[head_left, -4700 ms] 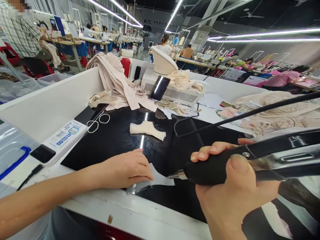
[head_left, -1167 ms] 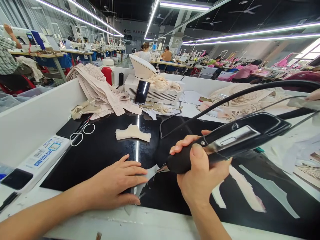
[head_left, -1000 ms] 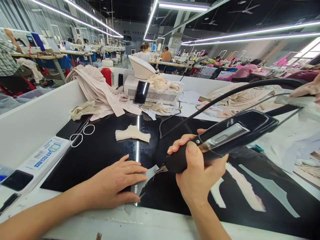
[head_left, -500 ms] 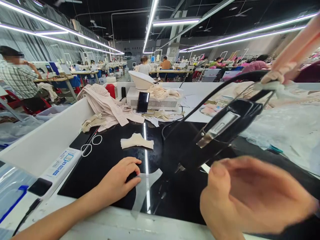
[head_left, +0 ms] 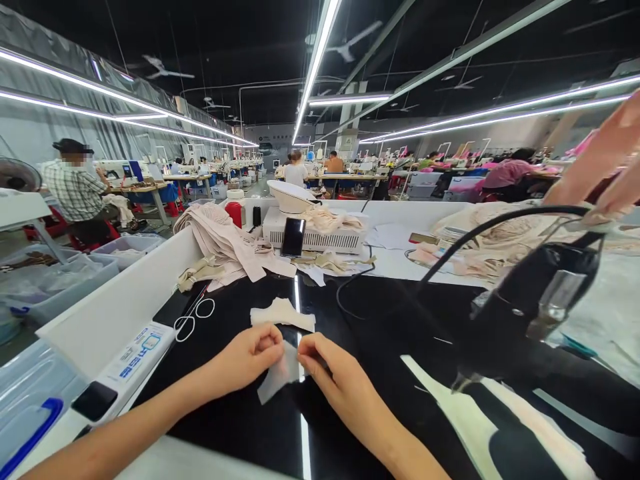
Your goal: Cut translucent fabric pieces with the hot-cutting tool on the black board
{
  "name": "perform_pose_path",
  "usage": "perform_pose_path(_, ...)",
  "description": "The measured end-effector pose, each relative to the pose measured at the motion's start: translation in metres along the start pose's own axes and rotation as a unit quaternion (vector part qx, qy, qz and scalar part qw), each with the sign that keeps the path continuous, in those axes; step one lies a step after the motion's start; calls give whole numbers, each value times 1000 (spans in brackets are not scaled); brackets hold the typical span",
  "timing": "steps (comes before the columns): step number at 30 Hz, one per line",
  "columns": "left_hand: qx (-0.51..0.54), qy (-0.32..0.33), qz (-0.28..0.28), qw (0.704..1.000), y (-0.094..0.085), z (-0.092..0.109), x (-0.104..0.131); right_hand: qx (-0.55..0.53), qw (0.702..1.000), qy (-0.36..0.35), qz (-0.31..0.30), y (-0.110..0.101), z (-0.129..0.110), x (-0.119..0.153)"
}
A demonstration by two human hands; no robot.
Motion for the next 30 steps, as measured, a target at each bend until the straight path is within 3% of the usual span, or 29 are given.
perform_pose_path(5, -10, -11, 34, 999, -15, -2, -30, 26, 998, 39, 45, 4, 16, -30)
perform_pose_path(11, -160, 21, 134, 978, -36, 0, -57, 129, 988, 71, 42, 15, 36, -60)
perform_pose_path(14, -255, 31, 154, 954, -37, 1, -61, 183, 979, 81, 22, 23, 43, -66)
perform_pose_path(20, -388, 36, 136, 911, -27, -5, -63, 232, 970, 77, 11, 35, 49, -68)
perform_pose_path(23, -423, 53, 125, 896, -26, -7, -61, 233, 970, 64, 13, 36, 38, -66)
perform_pose_path(26, -438, 78, 130, 886, -31, -6, -56, 216, 976, 26, 8, 31, 12, -53)
perform_pose_path(30, -439, 118, 141, 879, -39, -2, -49, 164, 984, -47, -39, 21, -30, -9)
Point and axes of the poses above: each hand's wrist, its own x-axis away from the middle knuckle, its own y-axis out of the palm, z = x × y, the point moved 4 cm from there along -x, towards the middle knuckle, and after that the axes turned 2 degrees about z, right-handed, at the moved point
